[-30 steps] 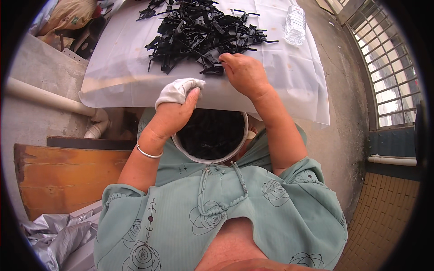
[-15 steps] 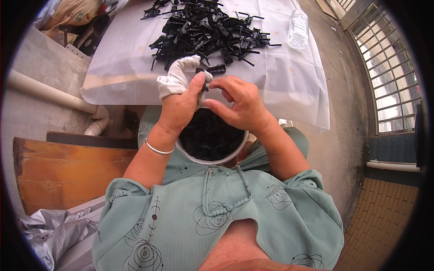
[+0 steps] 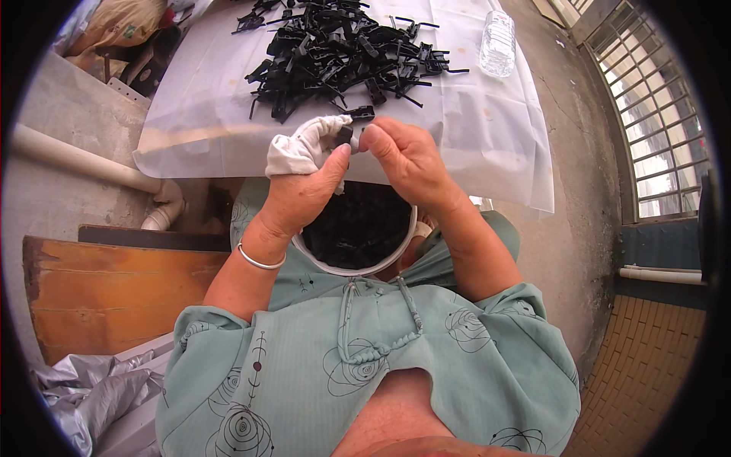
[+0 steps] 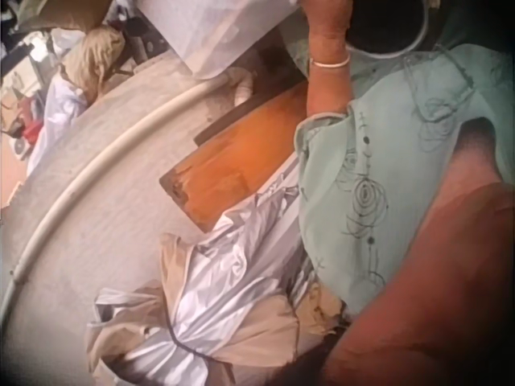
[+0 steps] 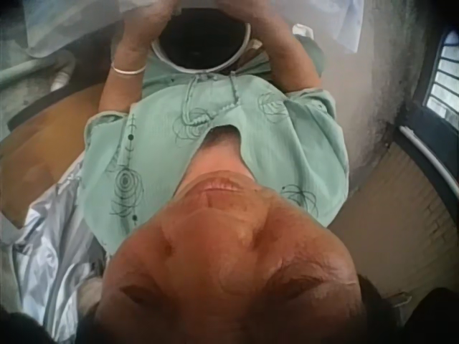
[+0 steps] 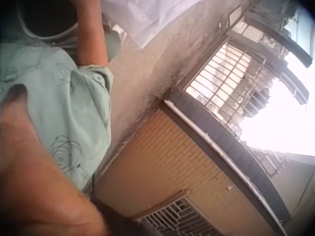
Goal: Wiping small black plastic components with a cloth and placing them into a bucket.
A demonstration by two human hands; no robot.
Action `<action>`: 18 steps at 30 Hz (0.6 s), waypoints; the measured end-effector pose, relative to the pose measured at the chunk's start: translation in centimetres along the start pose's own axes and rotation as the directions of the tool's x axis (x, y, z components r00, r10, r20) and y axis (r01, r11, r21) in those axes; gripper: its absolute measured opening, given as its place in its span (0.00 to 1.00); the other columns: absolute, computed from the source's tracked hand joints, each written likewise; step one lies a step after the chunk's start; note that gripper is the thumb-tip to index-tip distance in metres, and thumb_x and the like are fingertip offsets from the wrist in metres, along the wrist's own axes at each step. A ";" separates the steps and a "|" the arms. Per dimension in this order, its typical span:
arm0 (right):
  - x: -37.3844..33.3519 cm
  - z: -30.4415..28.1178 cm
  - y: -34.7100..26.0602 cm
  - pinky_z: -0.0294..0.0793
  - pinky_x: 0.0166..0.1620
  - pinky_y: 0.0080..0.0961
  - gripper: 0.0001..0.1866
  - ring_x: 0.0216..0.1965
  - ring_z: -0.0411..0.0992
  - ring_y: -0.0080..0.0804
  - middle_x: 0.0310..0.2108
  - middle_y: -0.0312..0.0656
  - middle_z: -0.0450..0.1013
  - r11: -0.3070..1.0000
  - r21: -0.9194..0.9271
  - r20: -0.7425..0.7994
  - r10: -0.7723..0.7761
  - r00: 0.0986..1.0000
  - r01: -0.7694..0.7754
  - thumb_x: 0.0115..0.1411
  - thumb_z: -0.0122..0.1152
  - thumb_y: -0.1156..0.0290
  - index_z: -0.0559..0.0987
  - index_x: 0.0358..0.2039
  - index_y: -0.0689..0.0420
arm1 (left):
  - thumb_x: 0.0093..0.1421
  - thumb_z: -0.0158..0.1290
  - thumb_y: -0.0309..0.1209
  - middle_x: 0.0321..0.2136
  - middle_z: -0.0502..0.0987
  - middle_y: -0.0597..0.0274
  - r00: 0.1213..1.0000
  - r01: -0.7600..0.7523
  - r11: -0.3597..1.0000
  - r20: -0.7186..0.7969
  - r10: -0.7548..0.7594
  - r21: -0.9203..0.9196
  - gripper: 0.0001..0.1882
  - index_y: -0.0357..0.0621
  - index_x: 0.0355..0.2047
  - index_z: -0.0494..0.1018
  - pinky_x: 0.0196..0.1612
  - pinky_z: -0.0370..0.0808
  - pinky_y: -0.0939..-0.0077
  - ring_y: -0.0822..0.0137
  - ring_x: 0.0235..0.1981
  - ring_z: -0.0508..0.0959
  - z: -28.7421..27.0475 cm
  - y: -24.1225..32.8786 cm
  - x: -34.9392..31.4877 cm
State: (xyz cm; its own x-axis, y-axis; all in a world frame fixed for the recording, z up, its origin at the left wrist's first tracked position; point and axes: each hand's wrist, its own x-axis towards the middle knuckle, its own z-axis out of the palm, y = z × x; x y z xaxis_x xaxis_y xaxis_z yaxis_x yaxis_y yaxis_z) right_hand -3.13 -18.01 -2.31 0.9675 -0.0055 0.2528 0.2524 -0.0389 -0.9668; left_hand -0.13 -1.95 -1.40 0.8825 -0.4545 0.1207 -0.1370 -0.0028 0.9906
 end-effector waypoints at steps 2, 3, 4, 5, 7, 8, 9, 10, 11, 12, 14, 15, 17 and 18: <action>0.0 0.7 1.3 0.60 0.23 0.21 0.13 0.19 0.58 0.16 0.14 0.32 0.61 0.905 -0.299 0.026 -0.308 0.951 0.302 0.60 0.52 0.67 0.72 0.22 0.61 | 0.55 0.51 0.22 0.33 0.73 0.63 0.999 -0.029 0.996 -0.014 0.030 0.080 0.15 0.34 0.43 0.68 0.35 0.71 0.83 0.77 0.33 0.71 0.0 -0.1 0.0; 0.0 0.7 1.4 0.60 0.23 0.21 0.13 0.19 0.58 0.16 0.14 0.32 0.61 0.907 -0.296 0.028 -0.306 0.951 0.301 0.60 0.52 0.67 0.72 0.22 0.61 | 0.55 0.51 0.22 0.34 0.74 0.61 0.998 -0.055 0.985 -0.025 0.060 0.161 0.14 0.33 0.43 0.69 0.38 0.71 0.82 0.75 0.34 0.72 0.0 -0.2 0.0; 0.0 0.7 1.4 0.60 0.23 0.22 0.13 0.19 0.58 0.18 0.14 0.34 0.60 0.889 -0.346 0.058 -0.298 0.953 0.299 0.60 0.52 0.68 0.71 0.22 0.62 | 0.55 0.51 0.22 0.34 0.74 0.61 0.998 -0.052 0.986 -0.028 0.057 0.161 0.14 0.33 0.43 0.69 0.38 0.71 0.82 0.75 0.34 0.72 0.0 -0.3 0.0; 0.1 0.6 1.3 0.61 0.24 0.24 0.13 0.19 0.58 0.19 0.14 0.36 0.60 0.867 -0.398 0.086 -0.289 0.953 0.299 0.60 0.51 0.69 0.70 0.21 0.63 | 0.53 0.51 0.22 0.34 0.74 0.57 0.982 -0.175 0.949 -0.016 0.186 0.261 0.14 0.33 0.42 0.69 0.39 0.71 0.80 0.71 0.34 0.74 0.1 -0.5 0.1; -0.2 0.8 1.4 0.61 0.24 0.23 0.13 0.20 0.58 0.18 0.14 0.35 0.61 0.919 -0.341 0.063 -0.186 0.980 0.197 0.60 0.51 0.69 0.70 0.21 0.63 | 0.52 0.51 0.21 0.35 0.75 0.54 0.951 -0.292 0.888 0.010 0.309 0.355 0.14 0.33 0.41 0.70 0.39 0.72 0.77 0.67 0.35 0.75 0.2 -0.8 0.2; -0.3 0.9 1.4 0.62 0.25 0.23 0.13 0.20 0.59 0.18 0.14 0.35 0.62 0.956 -0.279 0.047 -0.080 0.996 0.090 0.61 0.50 0.69 0.71 0.21 0.63 | 0.50 0.50 0.21 0.35 0.75 0.51 0.917 -0.363 0.795 0.034 0.398 0.487 0.15 0.33 0.41 0.70 0.40 0.72 0.74 0.61 0.36 0.75 0.3 -0.9 0.1; -0.4 1.1 1.8 0.62 0.25 0.23 0.13 0.20 0.59 0.18 0.14 0.35 0.62 0.956 -0.279 0.045 -0.079 0.996 0.089 0.61 0.50 0.69 0.71 0.21 0.63 | 0.49 0.50 0.20 0.35 0.74 0.48 0.875 -0.419 0.677 0.072 0.478 0.605 0.15 0.33 0.40 0.70 0.41 0.72 0.71 0.55 0.36 0.76 0.4 -1.1 0.1; -0.4 1.5 2.4 0.62 0.25 0.22 0.13 0.21 0.59 0.17 0.15 0.34 0.63 0.972 -0.233 0.005 -0.021 1.000 0.022 0.61 0.50 0.69 0.71 0.21 0.63 | 0.49 0.50 0.20 0.35 0.74 0.48 0.876 -0.420 0.677 0.074 0.477 0.604 0.15 0.33 0.40 0.70 0.41 0.72 0.71 0.55 0.36 0.76 0.4 -1.4 0.0; -0.2 1.9 2.8 0.62 0.25 0.21 0.13 0.21 0.58 0.17 0.16 0.33 0.64 0.982 -0.183 -0.031 0.038 0.999 -0.043 0.61 0.50 0.69 0.71 0.22 0.63 | 0.49 0.50 0.20 0.35 0.74 0.47 0.886 -0.401 0.696 0.059 0.460 0.596 0.16 0.33 0.40 0.70 0.41 0.72 0.69 0.53 0.37 0.75 0.4 -1.8 -0.1; -0.1 2.1 2.8 0.62 0.25 0.21 0.13 0.21 0.58 0.17 0.16 0.33 0.64 0.982 -0.182 -0.032 0.038 0.999 -0.043 0.61 0.50 0.69 0.71 0.22 0.63 | 0.48 0.49 0.20 0.35 0.74 0.46 0.896 -0.381 0.713 0.044 0.443 0.588 0.16 0.33 0.40 0.70 0.42 0.71 0.67 0.50 0.37 0.75 0.3 -2.0 -0.1; -0.2 2.5 2.9 0.62 0.25 0.19 0.13 0.22 0.57 0.16 0.16 0.32 0.64 0.992 -0.087 -0.042 0.086 0.995 -0.090 0.61 0.49 0.69 0.72 0.22 0.64 | 0.48 0.49 0.21 0.35 0.74 0.46 0.907 -0.358 0.720 0.037 0.420 0.595 0.15 0.33 0.40 0.70 0.42 0.71 0.68 0.51 0.37 0.75 0.3 -1.7 -0.2; -0.3 2.5 2.8 0.62 0.25 0.19 0.13 0.22 0.57 0.16 0.16 0.32 0.64 0.992 -0.085 -0.042 0.090 0.995 -0.094 0.61 0.49 0.69 0.72 0.22 0.64 | 0.49 0.49 0.21 0.35 0.74 0.46 0.917 -0.334 0.726 0.027 0.398 0.601 0.15 0.33 0.40 0.70 0.43 0.71 0.68 0.51 0.37 0.75 0.3 -1.6 -0.3; -0.4 2.2 2.6 0.61 0.25 0.18 0.13 0.22 0.56 0.17 0.16 0.32 0.63 0.990 -0.137 0.012 -0.028 1.000 0.030 0.61 0.49 0.69 0.72 0.22 0.63 | 0.49 0.49 0.21 0.35 0.74 0.46 0.938 -0.298 0.826 -0.016 0.347 0.479 0.15 0.33 0.40 0.70 0.42 0.71 0.68 0.51 0.37 0.75 0.5 -2.0 -0.5; -0.4 1.9 2.5 0.61 0.25 0.18 0.13 0.22 0.56 0.17 0.16 0.32 0.63 0.990 -0.138 0.014 -0.031 0.999 0.033 0.61 0.49 0.69 0.72 0.22 0.63 | 0.49 0.49 0.21 0.35 0.74 0.46 0.955 -0.259 0.902 -0.051 0.294 0.344 0.15 0.33 0.40 0.70 0.42 0.71 0.68 0.51 0.37 0.75 0.6 -2.1 -0.6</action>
State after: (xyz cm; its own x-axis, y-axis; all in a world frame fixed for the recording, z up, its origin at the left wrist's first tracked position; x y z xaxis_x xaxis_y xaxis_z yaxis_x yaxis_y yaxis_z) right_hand -2.91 -16.18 -4.87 0.9593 0.0101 0.2824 0.2797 -0.1763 -0.9438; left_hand -0.60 -2.18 -3.57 0.8251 -0.3896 0.4093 -0.5071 -0.1911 0.8404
